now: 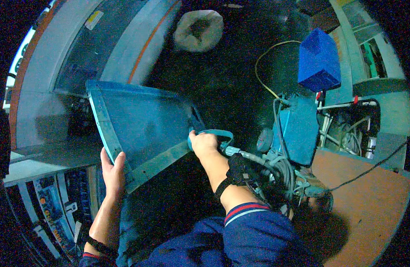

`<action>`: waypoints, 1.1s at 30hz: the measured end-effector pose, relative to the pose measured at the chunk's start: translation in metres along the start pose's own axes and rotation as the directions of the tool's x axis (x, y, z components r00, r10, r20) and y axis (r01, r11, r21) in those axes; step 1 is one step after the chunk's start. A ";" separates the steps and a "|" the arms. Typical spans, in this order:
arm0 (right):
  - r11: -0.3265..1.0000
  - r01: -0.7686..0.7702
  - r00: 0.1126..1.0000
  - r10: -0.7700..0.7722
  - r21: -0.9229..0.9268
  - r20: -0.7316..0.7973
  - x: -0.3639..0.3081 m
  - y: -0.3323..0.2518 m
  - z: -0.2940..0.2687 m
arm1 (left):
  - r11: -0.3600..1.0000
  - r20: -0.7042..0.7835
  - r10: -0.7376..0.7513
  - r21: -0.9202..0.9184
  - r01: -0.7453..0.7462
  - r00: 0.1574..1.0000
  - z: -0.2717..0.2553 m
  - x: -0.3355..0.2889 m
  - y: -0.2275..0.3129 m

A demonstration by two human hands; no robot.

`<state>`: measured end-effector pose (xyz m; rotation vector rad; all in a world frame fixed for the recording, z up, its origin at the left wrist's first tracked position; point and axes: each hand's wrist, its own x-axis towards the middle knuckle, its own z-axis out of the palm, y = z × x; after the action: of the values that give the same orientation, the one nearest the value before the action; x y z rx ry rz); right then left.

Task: Cleaning an industrial machine and its removable panel using an air nozzle.

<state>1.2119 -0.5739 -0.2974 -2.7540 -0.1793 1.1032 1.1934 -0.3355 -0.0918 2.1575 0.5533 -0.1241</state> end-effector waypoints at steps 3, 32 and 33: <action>1.000 -0.016 1.000 0.016 0.002 -0.007 0.013 0.000 0.003 | 0.998 0.005 0.033 -0.049 -0.033 0.999 -0.006 0.008 -0.022; 0.685 0.471 0.882 -0.351 0.556 -0.315 -0.120 -0.109 -0.150 | 0.992 0.027 0.025 -0.125 -0.022 0.999 -0.105 0.029 -0.137; 0.648 0.499 0.866 -0.358 0.575 -0.349 -0.126 -0.109 -0.151 | 0.991 0.038 0.008 -0.135 -0.003 0.999 -0.105 0.028 -0.133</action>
<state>1.2207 -0.5060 -0.0834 -2.0095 -0.3334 0.5829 1.1495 -0.1752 -0.1347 2.0210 0.5191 -0.1215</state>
